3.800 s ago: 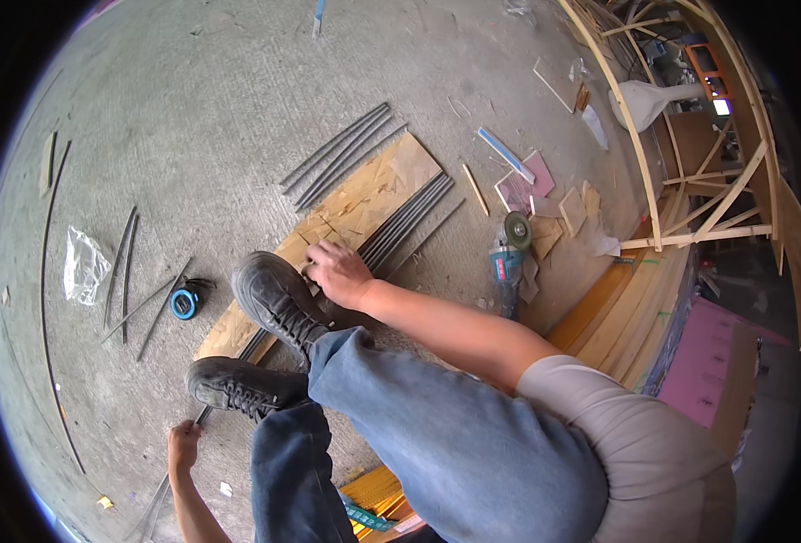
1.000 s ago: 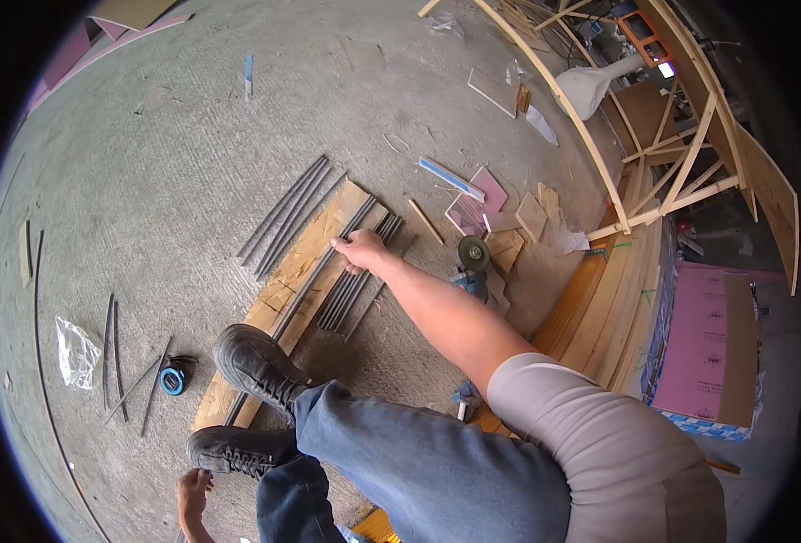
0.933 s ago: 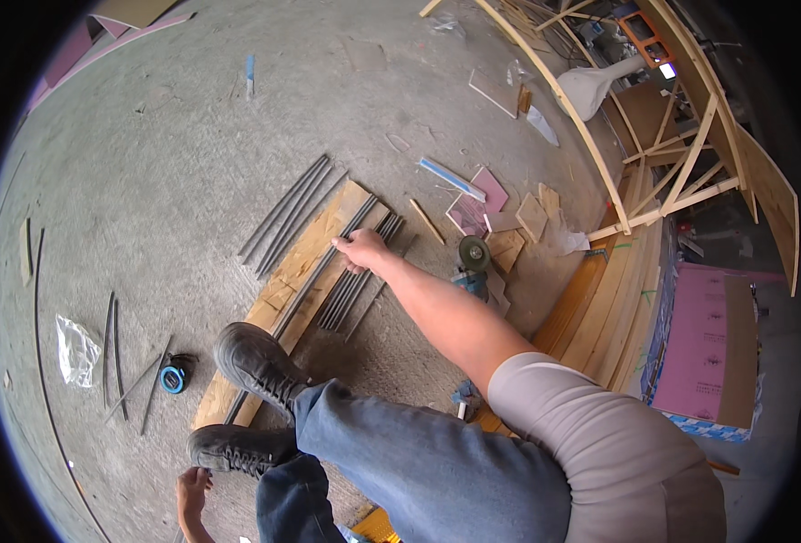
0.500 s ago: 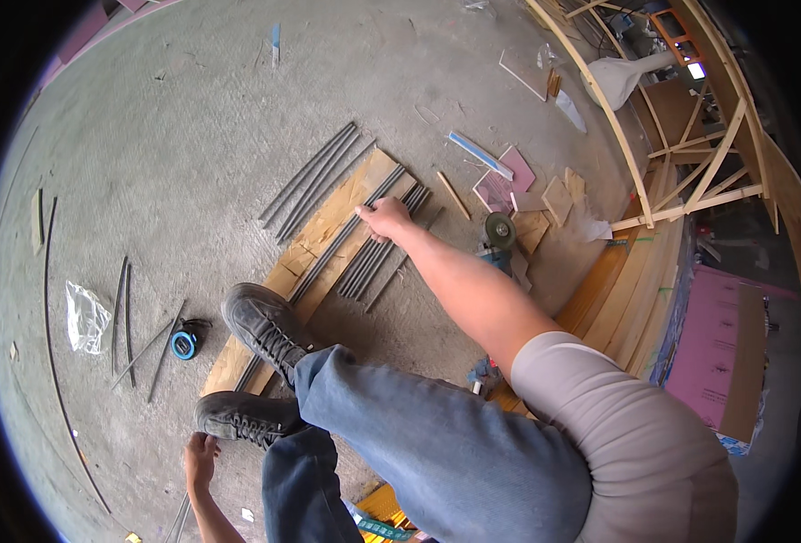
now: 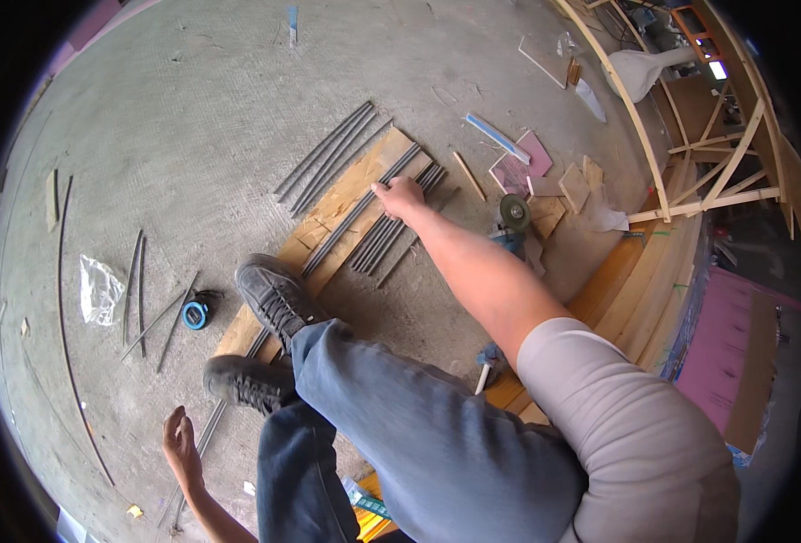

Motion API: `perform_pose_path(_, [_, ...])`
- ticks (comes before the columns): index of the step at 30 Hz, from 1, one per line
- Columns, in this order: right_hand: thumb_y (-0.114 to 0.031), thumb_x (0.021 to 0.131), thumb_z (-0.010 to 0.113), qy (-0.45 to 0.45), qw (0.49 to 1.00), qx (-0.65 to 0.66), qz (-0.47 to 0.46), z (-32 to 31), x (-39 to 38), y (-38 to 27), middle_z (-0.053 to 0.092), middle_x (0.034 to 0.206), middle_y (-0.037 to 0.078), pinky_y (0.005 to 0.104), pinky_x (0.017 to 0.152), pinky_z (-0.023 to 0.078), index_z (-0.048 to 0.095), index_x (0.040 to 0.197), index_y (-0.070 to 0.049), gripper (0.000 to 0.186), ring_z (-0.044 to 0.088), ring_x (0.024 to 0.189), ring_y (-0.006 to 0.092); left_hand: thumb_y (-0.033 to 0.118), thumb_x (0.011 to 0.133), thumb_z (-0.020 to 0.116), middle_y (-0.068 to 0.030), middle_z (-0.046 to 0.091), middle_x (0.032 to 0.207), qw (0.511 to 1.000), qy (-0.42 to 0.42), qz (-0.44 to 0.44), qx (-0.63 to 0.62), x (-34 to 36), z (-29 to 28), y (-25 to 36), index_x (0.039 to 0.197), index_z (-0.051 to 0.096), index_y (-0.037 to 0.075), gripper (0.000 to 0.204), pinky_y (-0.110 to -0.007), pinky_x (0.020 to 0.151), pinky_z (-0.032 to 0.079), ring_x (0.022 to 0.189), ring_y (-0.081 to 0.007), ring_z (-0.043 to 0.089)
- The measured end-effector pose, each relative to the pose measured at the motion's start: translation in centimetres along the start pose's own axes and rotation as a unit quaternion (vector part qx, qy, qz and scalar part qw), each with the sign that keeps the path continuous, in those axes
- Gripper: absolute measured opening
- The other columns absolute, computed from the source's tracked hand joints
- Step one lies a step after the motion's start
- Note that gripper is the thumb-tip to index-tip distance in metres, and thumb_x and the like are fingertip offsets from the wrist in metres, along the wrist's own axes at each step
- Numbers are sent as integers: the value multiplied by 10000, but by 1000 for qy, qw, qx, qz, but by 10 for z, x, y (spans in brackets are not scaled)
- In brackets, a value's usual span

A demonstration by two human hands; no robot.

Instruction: The person sits on the floor and uses an angle grinder to cut and grind metal rods. They repeatedly pick up rods, position them on a wooden board, and apply the grinder to the ends, producing sparks. The person handles the rods one at a time and places the finished pieces aside.

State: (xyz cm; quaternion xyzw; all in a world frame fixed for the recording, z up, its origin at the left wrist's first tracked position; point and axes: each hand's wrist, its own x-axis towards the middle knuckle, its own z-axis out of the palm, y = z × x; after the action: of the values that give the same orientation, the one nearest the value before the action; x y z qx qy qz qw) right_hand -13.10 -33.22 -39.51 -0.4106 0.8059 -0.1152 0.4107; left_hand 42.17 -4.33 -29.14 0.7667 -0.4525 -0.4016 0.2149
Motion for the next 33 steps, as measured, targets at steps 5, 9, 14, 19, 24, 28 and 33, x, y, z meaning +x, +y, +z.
perform_pose_path(5, [-521,915,579,-29,990,10,-135,-5,-88,48,605,650,108,441,569,447,584,725,-59,500,585,598,248,222,1002,527,-149,660,1164,999,-17,36,-6,-62,-15,102,1227,612,-27,347,-350,966,444,1127,-240,599])
perform_pose_path(9, [-444,899,603,199,954,-27,-225,-84,-148,130,626,690,185,494,625,487,634,791,-43,416,622,667,390,145,987,498,-173,632,1177,991,-78,103,36,-116,-39,178,1273,551,-60,356,-359,990,451,1134,-251,602])
perform_pose_path(14, [-388,874,686,212,961,-175,-17,-157,-134,251,639,1088,209,450,834,502,578,1081,22,472,626,1002,353,248,908,642,-209,604,1259,955,-132,212,160,-183,-40,331,1274,587,1,445,-449,1007,437,1164,-389,576])
perform_pose_path(19, [-342,936,648,-224,905,336,135,-161,-122,278,663,884,107,361,800,508,596,1120,18,408,629,815,230,332,725,782,-111,643,1071,874,-198,397,196,-221,6,415,1105,663,25,503,-416,811,525,994,-301,636])
perform_pose_path(24, [-198,912,657,-224,854,428,192,-178,-98,327,623,900,172,486,784,498,574,1033,30,271,596,826,343,205,815,567,-61,565,883,771,-253,553,192,-249,78,443,928,604,42,202,-337,763,415,897,-209,550])
perform_pose_path(28, [-84,865,682,-213,866,403,207,-146,-116,304,615,821,144,481,641,514,578,942,12,161,602,708,313,205,838,561,-49,673,855,780,-216,549,206,-292,160,407,802,701,60,205,-337,690,398,805,-211,605])
perform_pose_path(33, [-74,771,764,-153,942,268,130,-143,-113,281,624,917,126,451,616,530,529,1072,-2,388,618,690,277,204,842,575,-48,712,823,742,-271,561,247,-271,188,406,798,740,79,212,-371,624,411,762,-209,653])
